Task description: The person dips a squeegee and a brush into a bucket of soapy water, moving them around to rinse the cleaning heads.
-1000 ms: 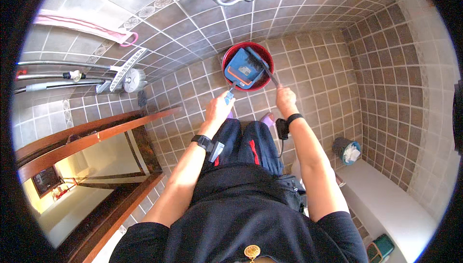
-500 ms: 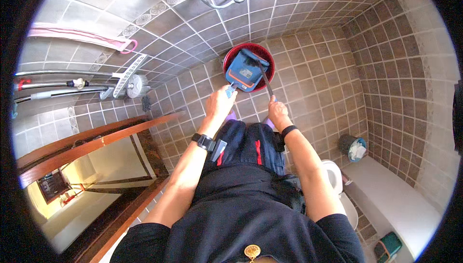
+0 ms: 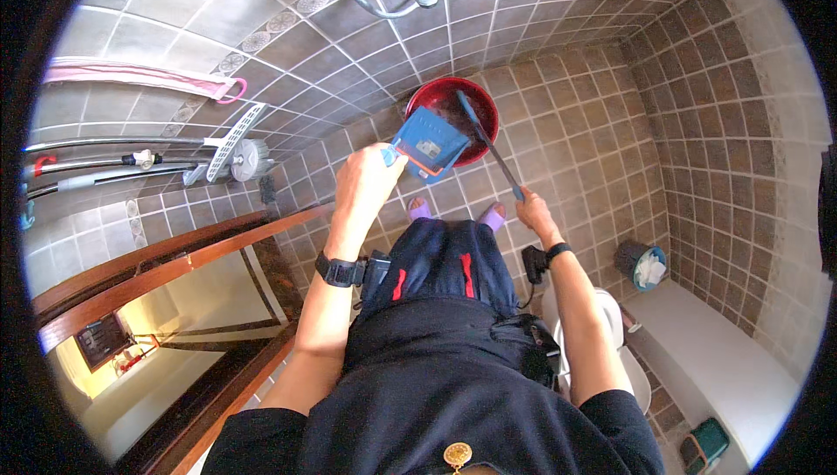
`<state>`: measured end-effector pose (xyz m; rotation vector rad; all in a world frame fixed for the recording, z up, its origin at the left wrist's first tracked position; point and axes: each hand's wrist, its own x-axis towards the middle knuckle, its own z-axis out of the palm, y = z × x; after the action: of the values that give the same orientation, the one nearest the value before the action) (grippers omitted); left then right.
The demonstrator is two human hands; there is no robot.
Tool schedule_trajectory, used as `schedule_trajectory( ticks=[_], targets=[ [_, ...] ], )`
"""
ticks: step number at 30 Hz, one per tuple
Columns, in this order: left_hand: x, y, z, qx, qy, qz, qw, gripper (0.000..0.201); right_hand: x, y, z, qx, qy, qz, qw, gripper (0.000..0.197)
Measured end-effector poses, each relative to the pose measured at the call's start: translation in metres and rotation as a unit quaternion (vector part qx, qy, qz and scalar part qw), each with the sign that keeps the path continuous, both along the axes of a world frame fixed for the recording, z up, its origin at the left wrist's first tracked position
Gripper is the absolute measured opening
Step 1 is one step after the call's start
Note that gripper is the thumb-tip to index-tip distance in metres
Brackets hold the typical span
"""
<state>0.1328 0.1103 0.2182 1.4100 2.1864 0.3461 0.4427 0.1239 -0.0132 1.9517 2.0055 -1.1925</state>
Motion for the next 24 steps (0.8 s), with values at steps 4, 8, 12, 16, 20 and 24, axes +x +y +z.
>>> schedule_trajectory(
  ticks=[4,8,12,16,20,24],
  targets=[
    [-0.001,0.004,-0.007,-0.015,0.014,-0.018,1.000,0.032,-0.011,0.003,-0.048,-0.003,0.073,-0.005,0.997,0.045],
    [-0.017,-0.003,-0.015,-0.021,0.009,-0.012,1.000,0.033,-0.005,0.031,0.015,-0.182,0.200,-0.149,0.951,0.038],
    [-0.022,-0.005,-0.014,-0.033,0.007,-0.002,0.999,0.032,0.018,0.027,0.093,-0.246,0.263,-0.217,0.907,0.040],
    [-0.035,-0.006,-0.025,-0.017,0.000,-0.006,1.000,0.030,0.027,0.011,0.113,-0.290,0.303,-0.286,0.862,0.045],
    [-0.030,-0.007,-0.015,-0.013,-0.007,-0.015,1.000,0.029,0.013,0.009,0.095,-0.335,0.364,-0.365,0.788,0.037],
    [-0.042,-0.009,-0.019,-0.005,-0.009,-0.008,1.000,0.030,-0.002,0.007,0.094,-0.355,0.393,-0.379,0.759,0.026]
  ],
)
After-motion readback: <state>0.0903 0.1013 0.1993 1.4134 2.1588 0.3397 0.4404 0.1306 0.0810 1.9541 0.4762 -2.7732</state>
